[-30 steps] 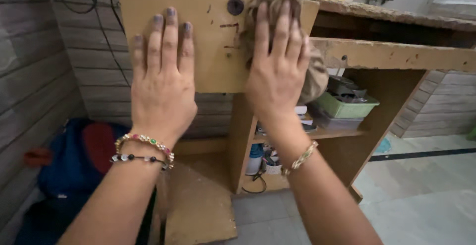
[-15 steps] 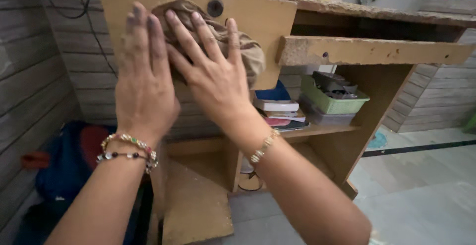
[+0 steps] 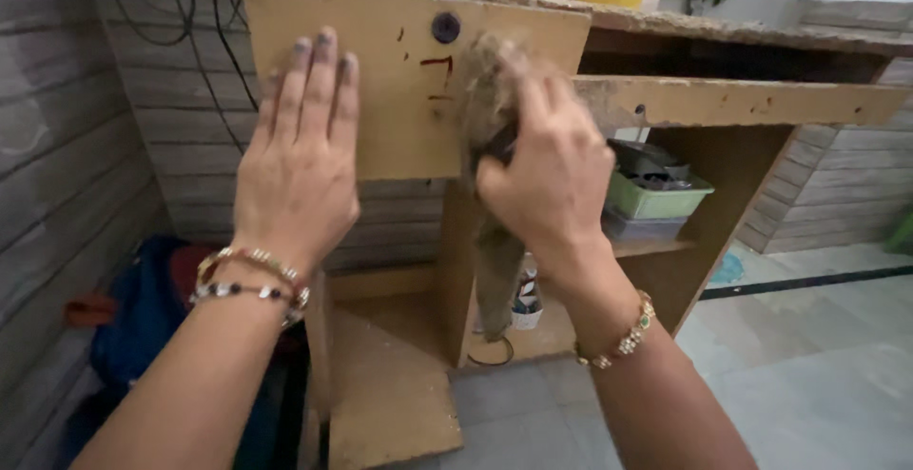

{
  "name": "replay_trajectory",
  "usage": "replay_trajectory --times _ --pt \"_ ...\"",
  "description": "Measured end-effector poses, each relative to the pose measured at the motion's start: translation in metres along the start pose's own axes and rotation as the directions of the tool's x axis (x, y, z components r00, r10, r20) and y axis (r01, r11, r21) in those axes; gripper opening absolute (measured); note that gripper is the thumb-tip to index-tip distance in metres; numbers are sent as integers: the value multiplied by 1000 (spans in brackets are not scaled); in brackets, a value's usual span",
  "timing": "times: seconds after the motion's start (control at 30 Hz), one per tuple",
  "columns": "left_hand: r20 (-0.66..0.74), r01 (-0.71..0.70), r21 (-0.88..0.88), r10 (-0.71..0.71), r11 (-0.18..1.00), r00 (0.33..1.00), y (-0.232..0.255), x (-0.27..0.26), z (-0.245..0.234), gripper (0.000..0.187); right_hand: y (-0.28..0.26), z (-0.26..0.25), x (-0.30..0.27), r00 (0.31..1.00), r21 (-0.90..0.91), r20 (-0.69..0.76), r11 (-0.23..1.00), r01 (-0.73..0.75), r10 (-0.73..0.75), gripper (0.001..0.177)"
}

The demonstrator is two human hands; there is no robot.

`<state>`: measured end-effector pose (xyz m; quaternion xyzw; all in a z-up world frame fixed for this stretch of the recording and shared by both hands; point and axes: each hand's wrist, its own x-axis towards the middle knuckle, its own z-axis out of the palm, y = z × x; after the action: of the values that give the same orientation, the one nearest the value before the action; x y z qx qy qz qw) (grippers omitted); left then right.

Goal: The person wipes the edges and sides of a wooden table using a cloth. They then open a drawer and wipe its interior and exterior surfaces. The person continues wiping the table's legs and lower frame.

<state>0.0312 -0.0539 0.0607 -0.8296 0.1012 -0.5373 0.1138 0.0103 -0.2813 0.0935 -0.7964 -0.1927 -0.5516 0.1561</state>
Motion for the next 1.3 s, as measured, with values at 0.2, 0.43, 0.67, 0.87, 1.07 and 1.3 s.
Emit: replay_trajectory --times 0.2,0.43,0.67,0.87,1.07,1.3 --pt "-105 92 -213 -117 973 988 18 42 12 85 -18 62 39 942 -255 -319 949 -187 100 95" --pt "-100 109 -167 -127 980 987 21 35 15 86 -10 78 -14 965 -356 -201 931 85 -166 76" --pt "-80 126 -156 -139 980 987 24 40 13 91 29 25 -11 981 26 -179 996 82 -76 86" --pt "-85 111 -172 -127 979 988 23 35 14 90 5 71 21 937 -85 -278 977 196 -212 86" --pt "-133 57 -141 -76 988 988 16 34 18 85 10 59 -13 922 -186 -5 906 380 -388 70" --pt "-118 -34 -114 20 993 993 -1 30 12 81 42 15 3 940 -60 5 939 340 -340 74"
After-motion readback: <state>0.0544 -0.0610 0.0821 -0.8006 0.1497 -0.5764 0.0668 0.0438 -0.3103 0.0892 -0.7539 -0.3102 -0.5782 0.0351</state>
